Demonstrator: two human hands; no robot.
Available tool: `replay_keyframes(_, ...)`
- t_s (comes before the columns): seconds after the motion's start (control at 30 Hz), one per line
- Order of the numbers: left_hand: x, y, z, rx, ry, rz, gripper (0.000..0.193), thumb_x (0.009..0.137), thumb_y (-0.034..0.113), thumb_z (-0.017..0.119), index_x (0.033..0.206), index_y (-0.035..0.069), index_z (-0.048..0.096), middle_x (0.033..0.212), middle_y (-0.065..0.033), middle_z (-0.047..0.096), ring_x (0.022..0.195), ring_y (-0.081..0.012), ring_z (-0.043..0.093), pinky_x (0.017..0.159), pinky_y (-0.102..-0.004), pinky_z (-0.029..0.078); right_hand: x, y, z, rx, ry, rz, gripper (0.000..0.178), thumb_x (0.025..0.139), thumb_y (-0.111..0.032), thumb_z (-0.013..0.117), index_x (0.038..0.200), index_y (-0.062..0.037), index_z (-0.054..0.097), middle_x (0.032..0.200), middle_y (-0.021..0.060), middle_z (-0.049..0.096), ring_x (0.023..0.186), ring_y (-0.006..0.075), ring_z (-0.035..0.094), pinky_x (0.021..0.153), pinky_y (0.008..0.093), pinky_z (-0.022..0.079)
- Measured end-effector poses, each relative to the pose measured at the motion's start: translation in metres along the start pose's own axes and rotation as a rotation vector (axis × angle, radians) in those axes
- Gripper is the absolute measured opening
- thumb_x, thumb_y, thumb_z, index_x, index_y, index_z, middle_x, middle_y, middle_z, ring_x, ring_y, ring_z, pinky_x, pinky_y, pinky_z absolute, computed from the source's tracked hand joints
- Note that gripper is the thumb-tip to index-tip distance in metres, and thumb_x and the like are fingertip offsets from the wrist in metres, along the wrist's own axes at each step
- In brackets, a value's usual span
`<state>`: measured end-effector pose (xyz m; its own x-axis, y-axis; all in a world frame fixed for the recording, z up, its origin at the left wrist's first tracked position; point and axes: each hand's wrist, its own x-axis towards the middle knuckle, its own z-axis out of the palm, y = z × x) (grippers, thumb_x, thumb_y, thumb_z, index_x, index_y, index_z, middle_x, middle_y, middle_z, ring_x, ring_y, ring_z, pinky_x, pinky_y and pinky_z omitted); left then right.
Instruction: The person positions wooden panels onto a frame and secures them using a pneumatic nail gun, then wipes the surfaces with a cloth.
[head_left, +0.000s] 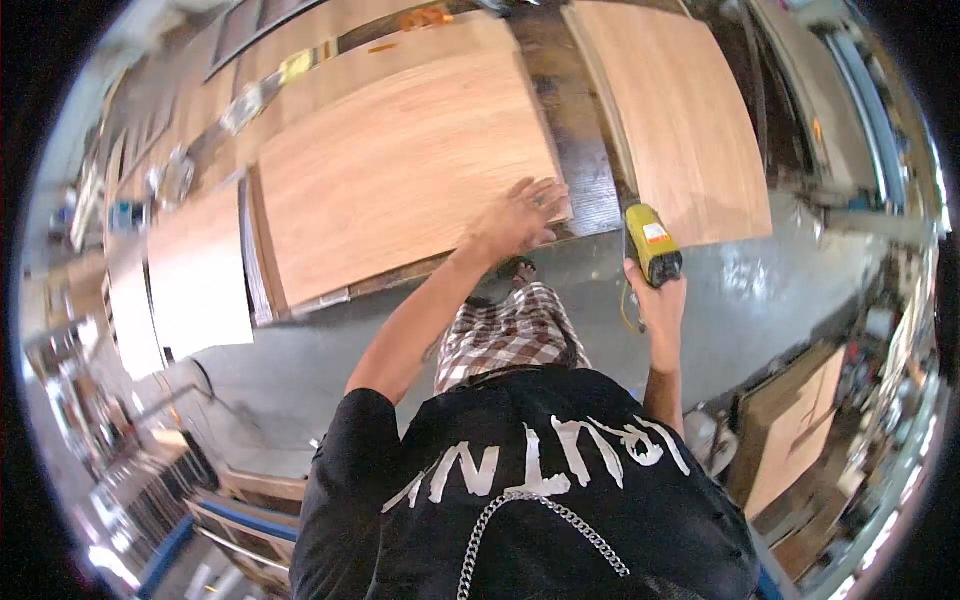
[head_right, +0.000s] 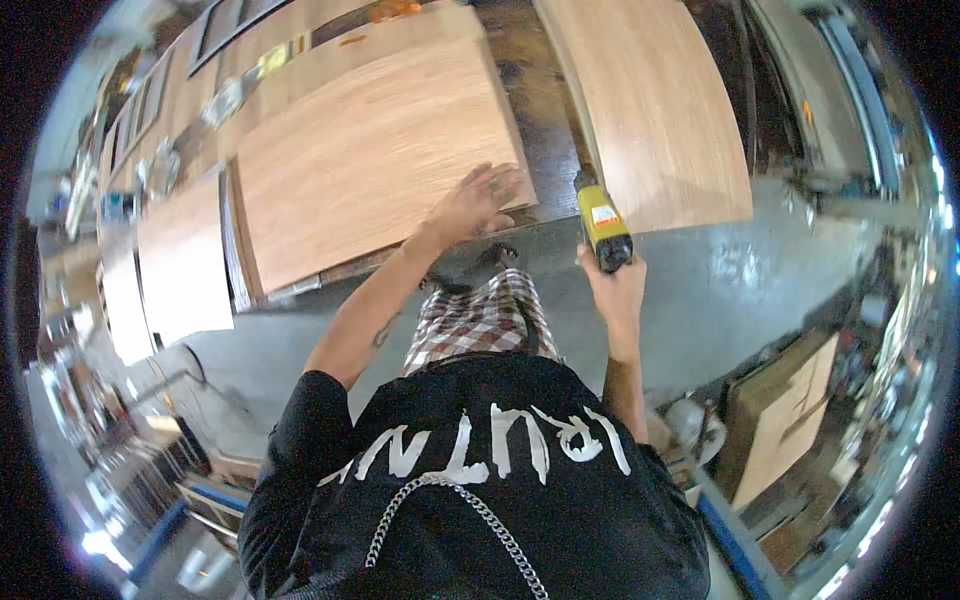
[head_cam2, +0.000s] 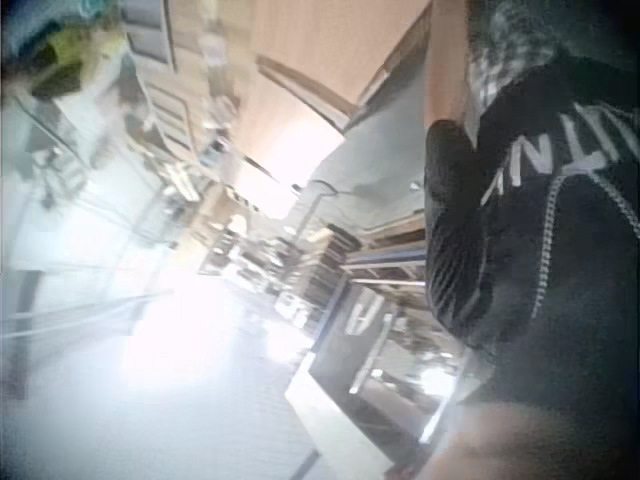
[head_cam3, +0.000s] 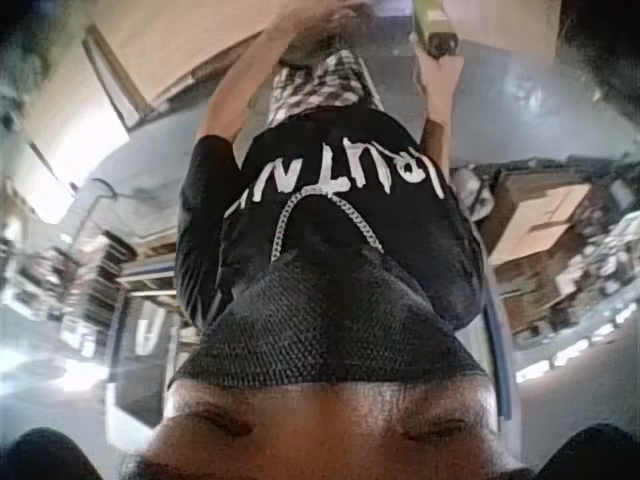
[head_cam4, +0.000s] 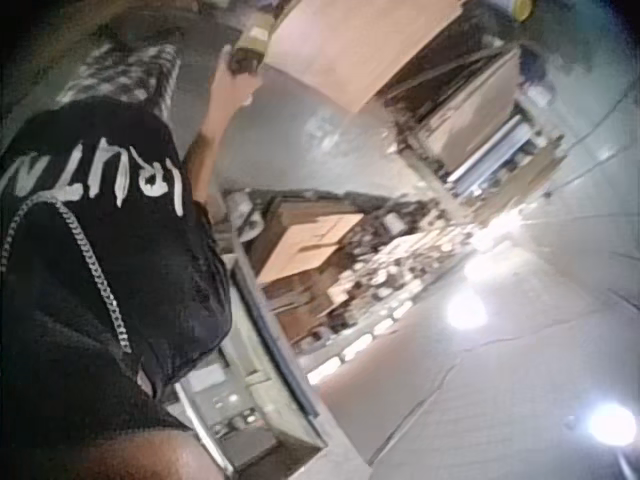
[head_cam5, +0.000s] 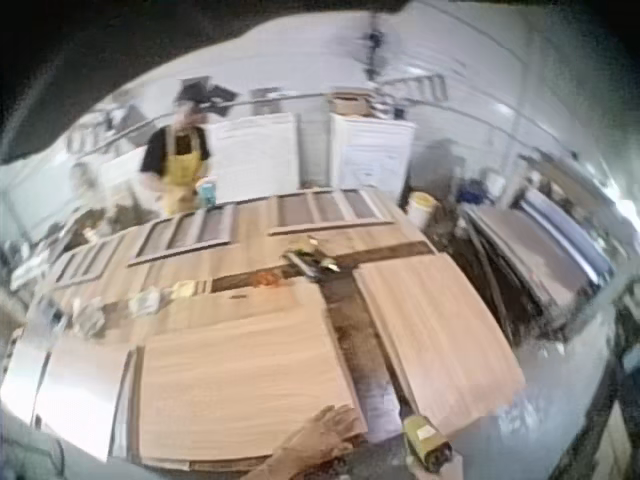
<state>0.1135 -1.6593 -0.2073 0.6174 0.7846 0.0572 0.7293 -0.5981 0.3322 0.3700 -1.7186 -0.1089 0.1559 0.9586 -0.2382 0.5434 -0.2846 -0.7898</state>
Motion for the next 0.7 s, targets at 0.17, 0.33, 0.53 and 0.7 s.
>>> replay_keyframes(0.17, 0.018, -0.022, 0.016, 0.054, -0.177, 0.140, 0.057, 0.088, 0.042, 0.060, 0.134, 0.009, 0.052, 0.145, -0.0061, 0.043, 0.140, -0.0251, 0.029, 0.118, -0.0432, 0.020, -0.070, 0.071, -0.011, 0.196, 0.028, 0.052, 0.037, 0.078, -0.025, 0.078, 0.096, 0.0046, 0.065, 0.079, 0.0137, 0.069, 0.071, 0.0139, 0.063, 0.066, 0.0322, 0.050)
replay_keyframes(0.33, 0.020, -0.019, 0.011, -0.022, -0.242, 0.101, 0.048, 0.088, 0.042, 0.061, 0.123, 0.009, 0.062, 0.136, -0.0054, 0.053, 0.137, -0.0239, 0.036, 0.118, -0.0427, 0.022, -0.080, 0.106, -0.015, 0.193, -0.160, 0.164, 0.031, 0.079, -0.020, 0.077, 0.094, 0.0037, 0.064, 0.076, 0.0119, 0.065, 0.068, 0.0143, 0.058, 0.066, 0.0320, 0.049)
replay_keyframes(0.53, 0.030, -0.018, 0.008, -0.092, -0.175, 0.050, 0.045, 0.084, 0.038, 0.067, 0.118, 0.010, 0.064, 0.126, -0.0033, 0.060, 0.130, -0.0226, 0.046, 0.115, -0.0416, 0.028, -0.050, 0.089, 0.000, 0.186, -0.223, 0.140, 0.032, 0.077, -0.020, 0.079, 0.092, 0.0022, 0.063, 0.073, 0.0137, 0.064, 0.061, 0.0201, 0.058, 0.061, 0.0318, 0.047)
replay_keyframes(0.7, 0.021, -0.027, 0.028, -0.114, -0.058, 0.103, 0.036, 0.083, 0.034, 0.071, 0.113, 0.015, 0.066, 0.125, -0.0002, 0.061, 0.131, -0.0205, 0.046, 0.117, -0.0411, 0.026, -0.022, 0.044, 0.019, 0.200, -0.243, 0.108, 0.035, 0.077, -0.018, 0.079, 0.100, 0.0005, 0.060, 0.081, 0.0180, 0.068, 0.075, 0.0225, 0.070, 0.067, 0.0320, 0.051)
